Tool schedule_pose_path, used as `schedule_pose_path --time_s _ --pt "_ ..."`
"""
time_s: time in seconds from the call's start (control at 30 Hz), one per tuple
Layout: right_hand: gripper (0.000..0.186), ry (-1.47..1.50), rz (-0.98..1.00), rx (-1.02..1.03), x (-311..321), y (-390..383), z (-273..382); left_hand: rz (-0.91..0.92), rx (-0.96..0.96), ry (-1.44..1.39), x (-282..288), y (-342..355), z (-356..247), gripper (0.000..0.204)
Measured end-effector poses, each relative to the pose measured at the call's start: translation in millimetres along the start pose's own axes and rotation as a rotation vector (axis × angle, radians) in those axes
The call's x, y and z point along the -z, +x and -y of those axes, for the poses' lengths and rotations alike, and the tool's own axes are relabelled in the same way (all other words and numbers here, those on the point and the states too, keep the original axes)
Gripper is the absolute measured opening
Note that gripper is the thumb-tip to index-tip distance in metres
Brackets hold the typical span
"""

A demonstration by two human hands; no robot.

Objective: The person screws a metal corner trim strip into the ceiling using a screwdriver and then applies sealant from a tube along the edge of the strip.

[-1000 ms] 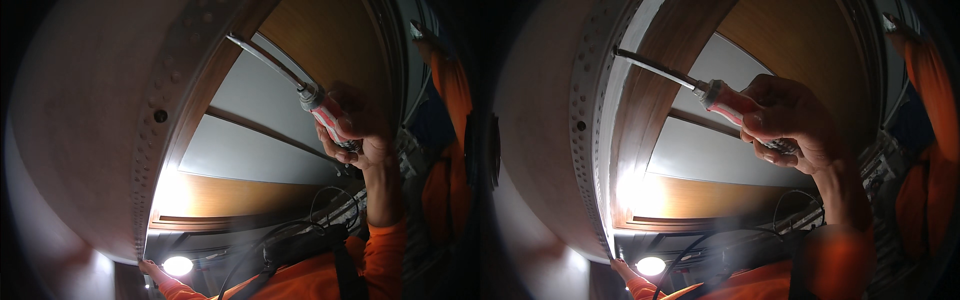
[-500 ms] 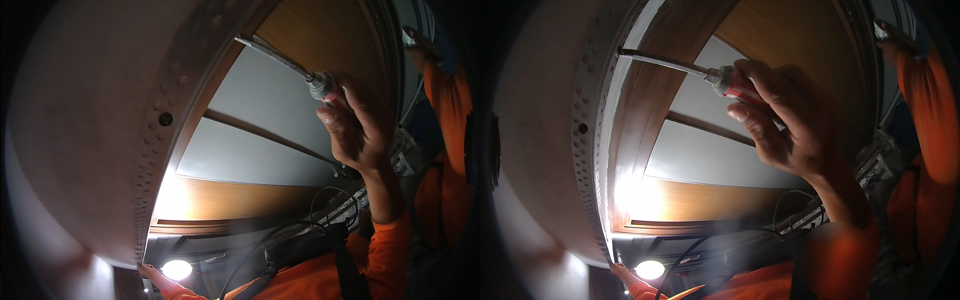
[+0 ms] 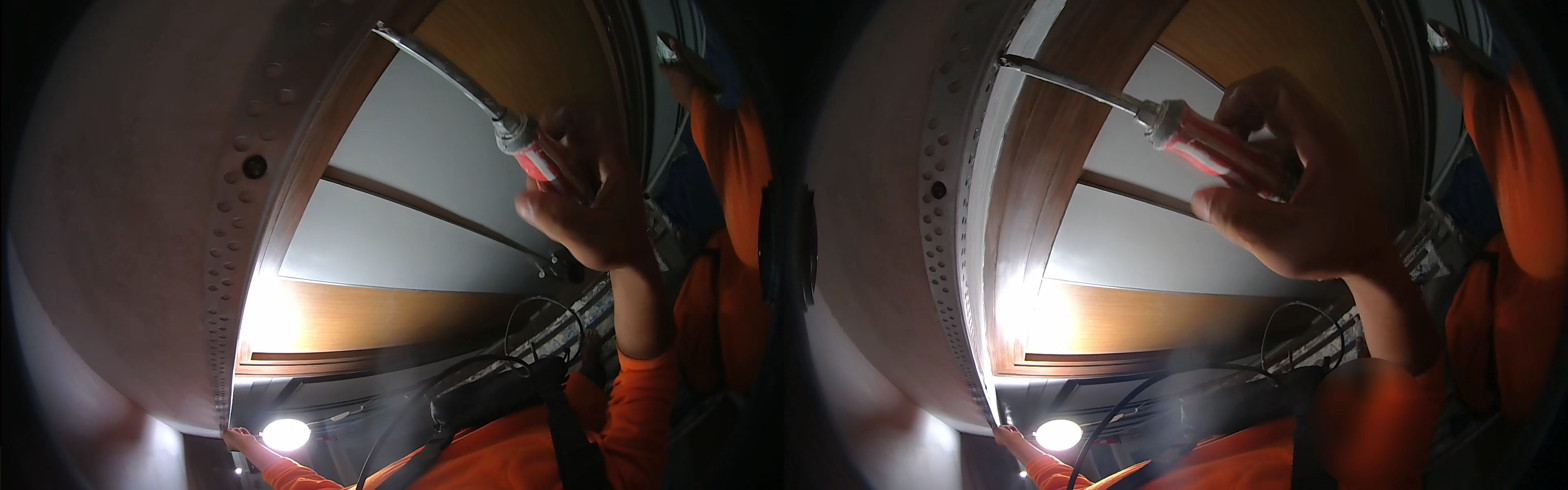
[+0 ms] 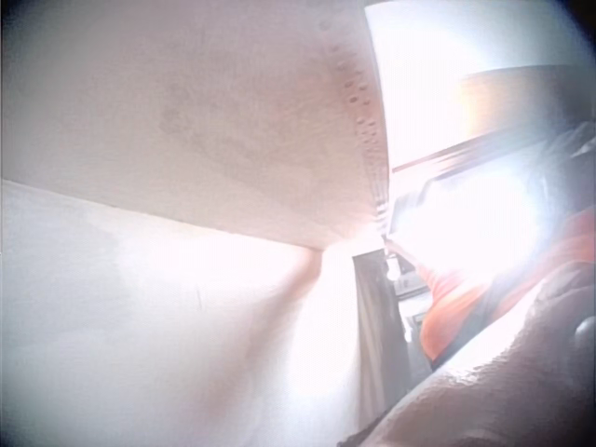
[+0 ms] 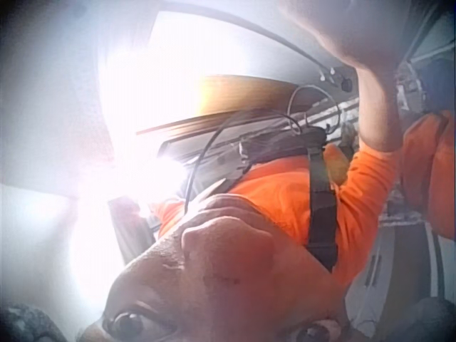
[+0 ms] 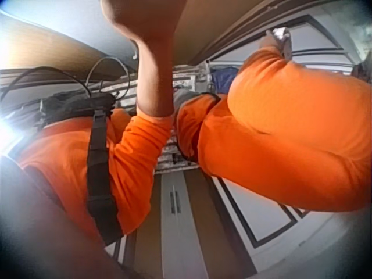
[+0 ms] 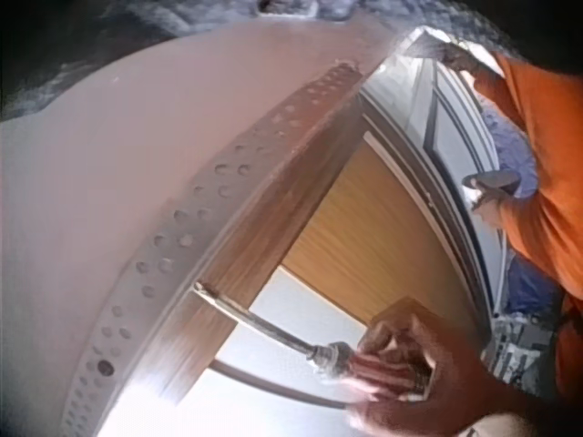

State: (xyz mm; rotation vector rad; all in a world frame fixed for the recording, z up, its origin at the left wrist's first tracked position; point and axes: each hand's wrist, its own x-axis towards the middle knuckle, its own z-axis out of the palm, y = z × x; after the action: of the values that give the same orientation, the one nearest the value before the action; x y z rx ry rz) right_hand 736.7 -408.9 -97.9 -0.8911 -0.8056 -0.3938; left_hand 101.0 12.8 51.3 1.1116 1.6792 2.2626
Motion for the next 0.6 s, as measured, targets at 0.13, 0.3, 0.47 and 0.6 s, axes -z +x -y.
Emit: schedule_pose_path --time_s 0.13,0.3,0.47,0.6 --pt "0.040 -0.682 -0.079 0.576 5 12 -10 0.001 0.000 -0.012 2 -1 -4 0.022" --pt "0.038 -0.643 -0.053 0.593 9 15 -10 0.022 -0.001 -0.031 0 -8 -4 0.022" --pt "0.040 -0.016 0.094 -0.055 0 3 9 0.089 -0.023 -0.075 6 -20 -14 0.023" --pt "0.053 0.544 0.256 -0.531 -2 3 19 0.127 -0.032 -0.128 11 -18 -13 0.024"
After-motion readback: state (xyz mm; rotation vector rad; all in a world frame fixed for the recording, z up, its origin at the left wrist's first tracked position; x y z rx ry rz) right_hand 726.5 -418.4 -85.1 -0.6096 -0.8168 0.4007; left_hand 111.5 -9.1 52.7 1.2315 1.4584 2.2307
